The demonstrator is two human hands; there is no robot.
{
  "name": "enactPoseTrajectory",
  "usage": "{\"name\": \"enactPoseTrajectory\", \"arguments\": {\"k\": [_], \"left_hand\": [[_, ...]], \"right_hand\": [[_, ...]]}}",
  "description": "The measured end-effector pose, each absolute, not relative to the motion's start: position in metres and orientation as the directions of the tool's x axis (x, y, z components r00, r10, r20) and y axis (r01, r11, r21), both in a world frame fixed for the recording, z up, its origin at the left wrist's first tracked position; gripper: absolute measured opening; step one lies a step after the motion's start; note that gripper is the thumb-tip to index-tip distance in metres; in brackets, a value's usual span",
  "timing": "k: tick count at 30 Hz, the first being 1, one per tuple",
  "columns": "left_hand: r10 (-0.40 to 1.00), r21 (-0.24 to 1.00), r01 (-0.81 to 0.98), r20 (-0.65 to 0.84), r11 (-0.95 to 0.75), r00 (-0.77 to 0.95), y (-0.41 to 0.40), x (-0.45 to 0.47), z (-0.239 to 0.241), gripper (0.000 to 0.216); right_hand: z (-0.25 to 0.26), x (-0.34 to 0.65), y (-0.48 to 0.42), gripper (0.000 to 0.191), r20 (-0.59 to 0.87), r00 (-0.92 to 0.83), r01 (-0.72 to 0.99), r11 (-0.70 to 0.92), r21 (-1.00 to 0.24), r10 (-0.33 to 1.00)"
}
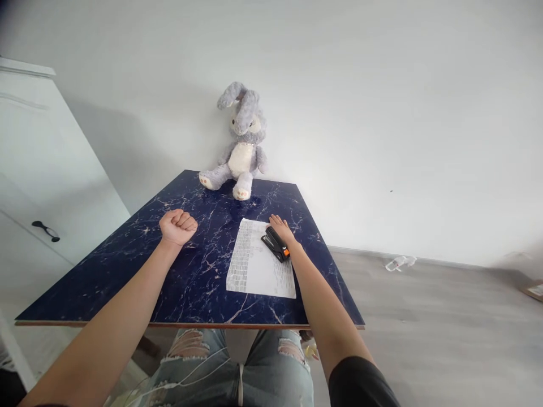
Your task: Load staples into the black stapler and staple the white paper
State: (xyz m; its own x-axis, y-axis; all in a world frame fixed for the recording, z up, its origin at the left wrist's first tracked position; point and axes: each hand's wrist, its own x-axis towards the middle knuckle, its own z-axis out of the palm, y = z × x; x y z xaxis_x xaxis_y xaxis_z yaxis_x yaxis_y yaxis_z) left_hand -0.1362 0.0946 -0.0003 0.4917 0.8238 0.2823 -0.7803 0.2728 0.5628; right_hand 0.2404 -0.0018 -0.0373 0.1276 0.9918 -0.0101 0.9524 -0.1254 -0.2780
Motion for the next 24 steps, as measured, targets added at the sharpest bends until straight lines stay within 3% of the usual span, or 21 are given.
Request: {"name": "enactPoseTrajectory", "arguments": {"k": [5, 8, 10, 15, 20, 22, 24], "left_hand": [[0.846, 0.498, -0.813, 0.252, 0.303, 0.470, 0.094, -0.131, -0.001, 0.054], [0.812, 0.548, -0.749, 0.199, 0.373, 0.549, 0.088, -0.125, 0.002, 0.058], [0.753, 0.608, -0.690, 0.217, 0.394, 0.621, 0.083, -0.125, 0.005, 0.063], [0.505, 0.724, -0.621, 0.432, 0.300, 0.748, 0.077, -0.145, 0.004, 0.073], [0.439, 0.762, -0.605, 0.473, 0.232, 0.764, 0.079, -0.154, -0.003, 0.073], [0.384, 0.773, -0.596, 0.493, 0.219, 0.781, 0.079, -0.150, -0.004, 0.072], [0.317, 0.789, -0.572, 0.496, 0.225, 0.809, 0.076, -0.145, -0.004, 0.072]], "right_hand": [[-0.039, 0.199, 0.019, 0.058, -0.048, 0.096, 0.961, -0.105, -0.254, 0.994], [-0.035, 0.148, 0.045, 0.055, -0.056, 0.006, 0.964, -0.020, -0.265, 0.998], [-0.032, 0.110, 0.064, 0.054, -0.049, -0.041, 0.961, 0.026, -0.275, 0.998], [-0.025, 0.023, 0.099, 0.051, -0.020, -0.113, 0.944, 0.101, -0.315, 0.993], [-0.019, -0.025, 0.112, 0.048, 0.018, -0.144, 0.927, 0.141, -0.348, 0.989], [-0.014, -0.031, 0.111, 0.048, 0.070, -0.138, 0.922, 0.154, -0.355, 0.988], [-0.011, -0.031, 0.105, 0.047, 0.195, -0.052, 0.888, 0.135, -0.440, 0.979]]}}
